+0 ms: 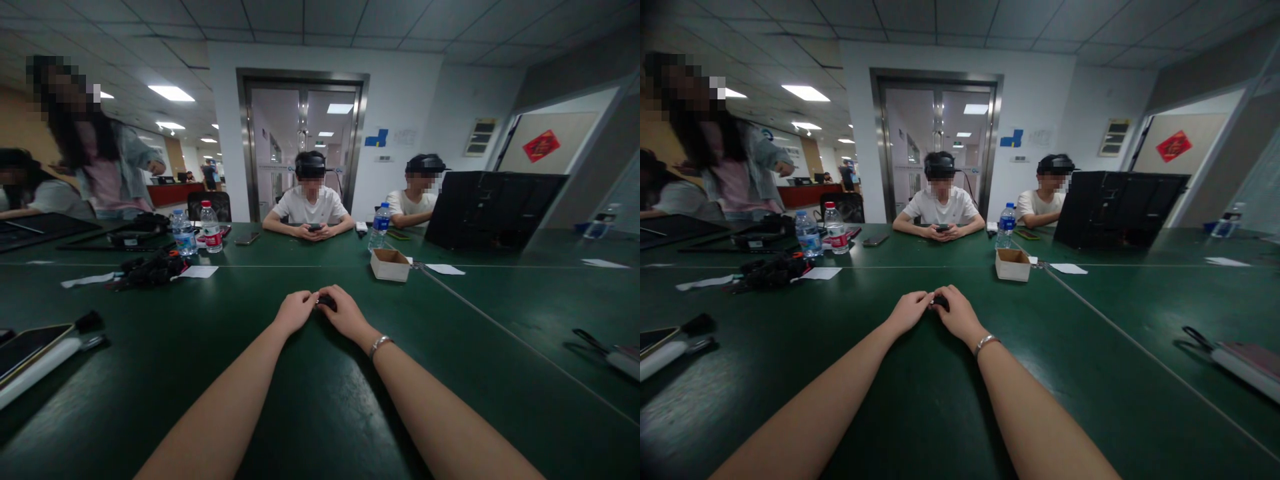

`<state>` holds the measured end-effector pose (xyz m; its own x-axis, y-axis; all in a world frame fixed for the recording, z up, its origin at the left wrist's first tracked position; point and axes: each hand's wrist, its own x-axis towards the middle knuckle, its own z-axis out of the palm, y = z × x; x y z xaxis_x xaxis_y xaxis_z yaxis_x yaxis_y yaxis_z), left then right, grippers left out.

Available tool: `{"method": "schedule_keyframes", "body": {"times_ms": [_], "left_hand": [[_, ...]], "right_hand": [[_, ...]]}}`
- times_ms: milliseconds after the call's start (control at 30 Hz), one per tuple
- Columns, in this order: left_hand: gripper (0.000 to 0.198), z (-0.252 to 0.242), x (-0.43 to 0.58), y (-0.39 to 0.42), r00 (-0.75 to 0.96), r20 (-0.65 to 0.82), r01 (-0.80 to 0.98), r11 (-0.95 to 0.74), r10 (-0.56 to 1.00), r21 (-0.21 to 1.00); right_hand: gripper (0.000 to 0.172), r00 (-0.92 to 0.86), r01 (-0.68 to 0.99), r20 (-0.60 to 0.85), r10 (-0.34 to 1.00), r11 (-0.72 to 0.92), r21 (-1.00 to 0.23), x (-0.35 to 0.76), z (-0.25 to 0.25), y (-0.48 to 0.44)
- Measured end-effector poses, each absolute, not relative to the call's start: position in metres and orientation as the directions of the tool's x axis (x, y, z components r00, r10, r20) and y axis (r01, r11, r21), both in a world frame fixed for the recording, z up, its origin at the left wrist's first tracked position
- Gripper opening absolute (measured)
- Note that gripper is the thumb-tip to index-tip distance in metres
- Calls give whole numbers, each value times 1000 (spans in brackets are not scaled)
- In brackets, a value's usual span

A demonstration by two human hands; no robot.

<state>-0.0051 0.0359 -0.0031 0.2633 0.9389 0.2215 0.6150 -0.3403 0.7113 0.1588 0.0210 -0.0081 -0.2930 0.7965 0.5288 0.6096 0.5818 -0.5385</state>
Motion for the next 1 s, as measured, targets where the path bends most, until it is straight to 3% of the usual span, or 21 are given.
{"method": "schedule_keyframes", "body": {"times_ms": [200,433,700,900,1000], "left_hand": [[53,-2,-4,31,229,259,681,-345,938,646],[43,9,-59,27,141,245,965,-189,959,184],[46,22,-208,8,-93,341,961,174,935,-214],[66,40,-296,-18,-410,186,847,449,893,-283],[70,40,-316,-24,-493,59,825,488,868,-285]], "right_hand": [[23,-307,627,493,814,562,-539,159,-4,18],[15,-280,629,490,826,543,-556,159,-3,17],[14,-248,610,447,860,497,-617,159,-1,16],[20,-223,573,458,860,496,-653,162,2,17],[22,-128,535,353,927,364,-762,176,10,22]]}}
